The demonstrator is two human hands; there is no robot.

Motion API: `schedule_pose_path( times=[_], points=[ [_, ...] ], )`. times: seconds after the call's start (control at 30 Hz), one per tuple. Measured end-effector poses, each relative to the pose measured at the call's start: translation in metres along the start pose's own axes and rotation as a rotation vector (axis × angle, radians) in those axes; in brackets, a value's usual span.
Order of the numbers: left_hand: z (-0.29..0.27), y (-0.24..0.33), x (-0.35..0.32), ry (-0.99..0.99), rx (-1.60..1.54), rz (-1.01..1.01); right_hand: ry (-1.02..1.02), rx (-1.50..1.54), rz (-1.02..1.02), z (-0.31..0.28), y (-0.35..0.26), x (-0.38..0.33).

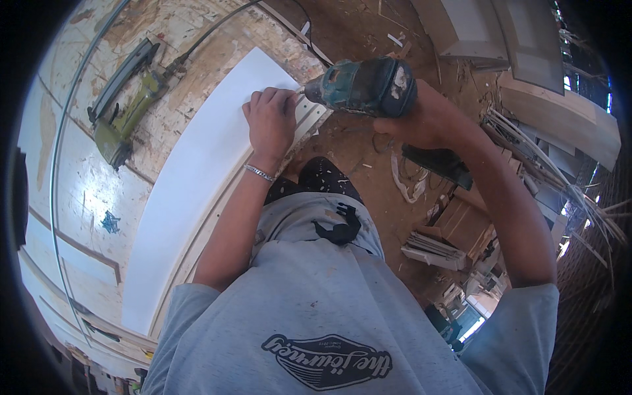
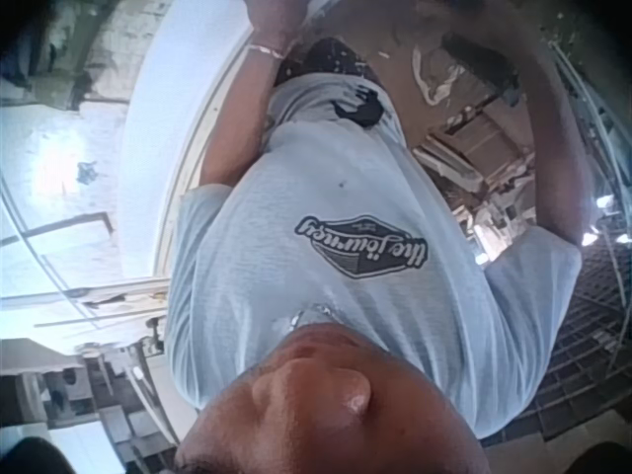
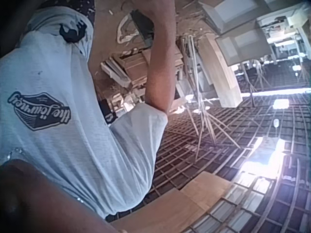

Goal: The person uses a nail gun and a power drill to assemble wooden components, picking up screws and positioning boards on a workbench.

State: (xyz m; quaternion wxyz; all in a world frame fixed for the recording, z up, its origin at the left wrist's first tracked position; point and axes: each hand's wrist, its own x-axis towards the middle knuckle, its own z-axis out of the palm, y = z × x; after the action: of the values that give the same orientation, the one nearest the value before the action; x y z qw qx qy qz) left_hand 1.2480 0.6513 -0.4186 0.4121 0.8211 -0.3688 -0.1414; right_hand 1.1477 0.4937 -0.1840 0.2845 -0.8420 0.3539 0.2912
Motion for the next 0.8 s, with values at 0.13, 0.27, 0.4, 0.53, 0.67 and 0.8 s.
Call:
schedule_pose_path(
  times=[0.13, 0.27, 0.4, 0.53, 0.67, 0.8],
  points=[
    [0.0001, -0.0008, -0.0006, 0.001, 0.008, -0.001, 0.016, -0.071, -0.075, 0.0007, 0.0045, 0.001],
    [-0.0003, 0.0001, -0.0003, -0.002, 0.004, 0.004, -0.001, -0.067, -0.03, -0.0014, 0.0021, 0.0007],
    [0.0005, -0.0007, -0.0002, -0.002, 0.005, 0.004, 0.025, -0.041, -0.065, 0.0002, 0.0013, 0.0005],
    [-0.0007, -0.0007, -0.0001, -0.01, -0.001, 0.003, -0.008, -0.053, -0.028, -0.002, -0.0006, 0.0023],
    [0.0008, -0.0033, -0.0006, -0.013, 0.001, 0.009, 0.045, -0.077, -0.131, -0.0015, -0.0001, 0.0025],
    [0.0011, -0.0029, -0.0006, -0.012, -0.004, 0.018, 0.017, -0.088, -0.167, -0.0036, 0.0035, 0.0057]
  ],
)
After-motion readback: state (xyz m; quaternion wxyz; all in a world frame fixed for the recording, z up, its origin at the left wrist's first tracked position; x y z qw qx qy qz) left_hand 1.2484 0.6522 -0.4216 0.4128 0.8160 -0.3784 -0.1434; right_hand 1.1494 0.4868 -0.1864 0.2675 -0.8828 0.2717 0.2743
